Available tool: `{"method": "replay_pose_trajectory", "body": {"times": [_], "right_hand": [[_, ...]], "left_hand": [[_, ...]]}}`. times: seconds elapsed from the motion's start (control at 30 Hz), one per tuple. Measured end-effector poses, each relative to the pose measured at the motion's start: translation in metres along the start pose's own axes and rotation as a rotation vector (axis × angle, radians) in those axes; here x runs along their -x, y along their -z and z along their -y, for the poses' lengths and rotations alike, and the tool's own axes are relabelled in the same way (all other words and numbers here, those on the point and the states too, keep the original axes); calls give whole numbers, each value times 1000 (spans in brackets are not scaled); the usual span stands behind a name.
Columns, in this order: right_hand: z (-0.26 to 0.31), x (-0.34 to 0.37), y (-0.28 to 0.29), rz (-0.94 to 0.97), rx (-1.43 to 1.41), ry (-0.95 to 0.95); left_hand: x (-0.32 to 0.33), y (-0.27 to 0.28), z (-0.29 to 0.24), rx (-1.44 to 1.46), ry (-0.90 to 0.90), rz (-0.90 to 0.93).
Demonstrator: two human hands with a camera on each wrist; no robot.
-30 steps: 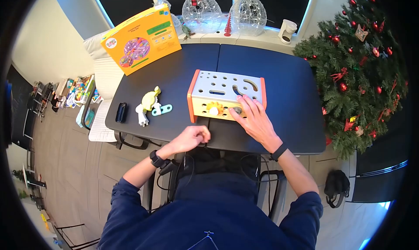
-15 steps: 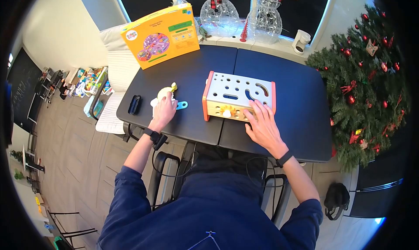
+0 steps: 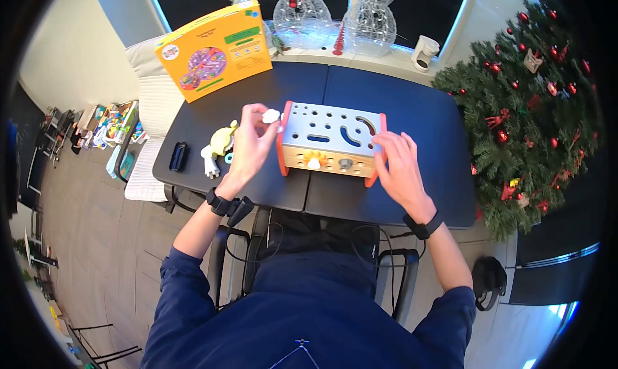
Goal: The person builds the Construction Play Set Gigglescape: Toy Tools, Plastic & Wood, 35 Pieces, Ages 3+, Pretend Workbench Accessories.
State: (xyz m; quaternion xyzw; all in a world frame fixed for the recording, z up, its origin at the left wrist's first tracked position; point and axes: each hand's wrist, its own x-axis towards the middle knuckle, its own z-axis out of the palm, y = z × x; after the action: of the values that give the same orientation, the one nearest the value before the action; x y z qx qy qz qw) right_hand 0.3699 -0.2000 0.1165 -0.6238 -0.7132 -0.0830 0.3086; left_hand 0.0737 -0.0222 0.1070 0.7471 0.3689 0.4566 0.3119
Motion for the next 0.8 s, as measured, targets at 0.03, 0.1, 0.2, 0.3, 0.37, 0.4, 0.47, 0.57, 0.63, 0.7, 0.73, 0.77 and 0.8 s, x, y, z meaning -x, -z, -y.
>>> {"method": "replay_pose_trajectory", "body": {"times": [0.03,0.1,0.2,0.3,0.37,0.4,0.47,0.57,0.63,0.7,0.73,0.77,0.8], "right_hand": [[0,-6,9,-74,-4,47],[0,-14,29,17,-107,-25],[6,-30,53,99,-142,21],[10,-41,68,207,-101,82],[1,-43,66,245,-50,129],[-3,-45,65,263,-26,153],[-9,-50,66,339,26,172],[-17,-52,60,376,78,192],[-20,-54,57,378,91,200],[-21,-57,56,387,86,205],[-22,-58,55,392,78,198],[-23,-59,54,397,71,192],[-24,-61,54,402,64,188]], "left_hand": [[-1,-13,-15,71,-11,64],[-4,-36,-48,148,-4,229],[-14,-80,-67,231,-1,456],[-29,-106,-71,282,-76,648],[-37,-119,-63,274,-104,700],[-40,-124,-59,268,-117,726],[-44,-122,-67,208,-90,775],[-45,-126,-64,181,-102,806],[-45,-128,-61,187,-103,812],[-45,-130,-58,203,-100,811],[-45,-131,-58,211,-99,809],[-45,-130,-58,208,-95,817],[-46,-130,-59,205,-92,823]]}}
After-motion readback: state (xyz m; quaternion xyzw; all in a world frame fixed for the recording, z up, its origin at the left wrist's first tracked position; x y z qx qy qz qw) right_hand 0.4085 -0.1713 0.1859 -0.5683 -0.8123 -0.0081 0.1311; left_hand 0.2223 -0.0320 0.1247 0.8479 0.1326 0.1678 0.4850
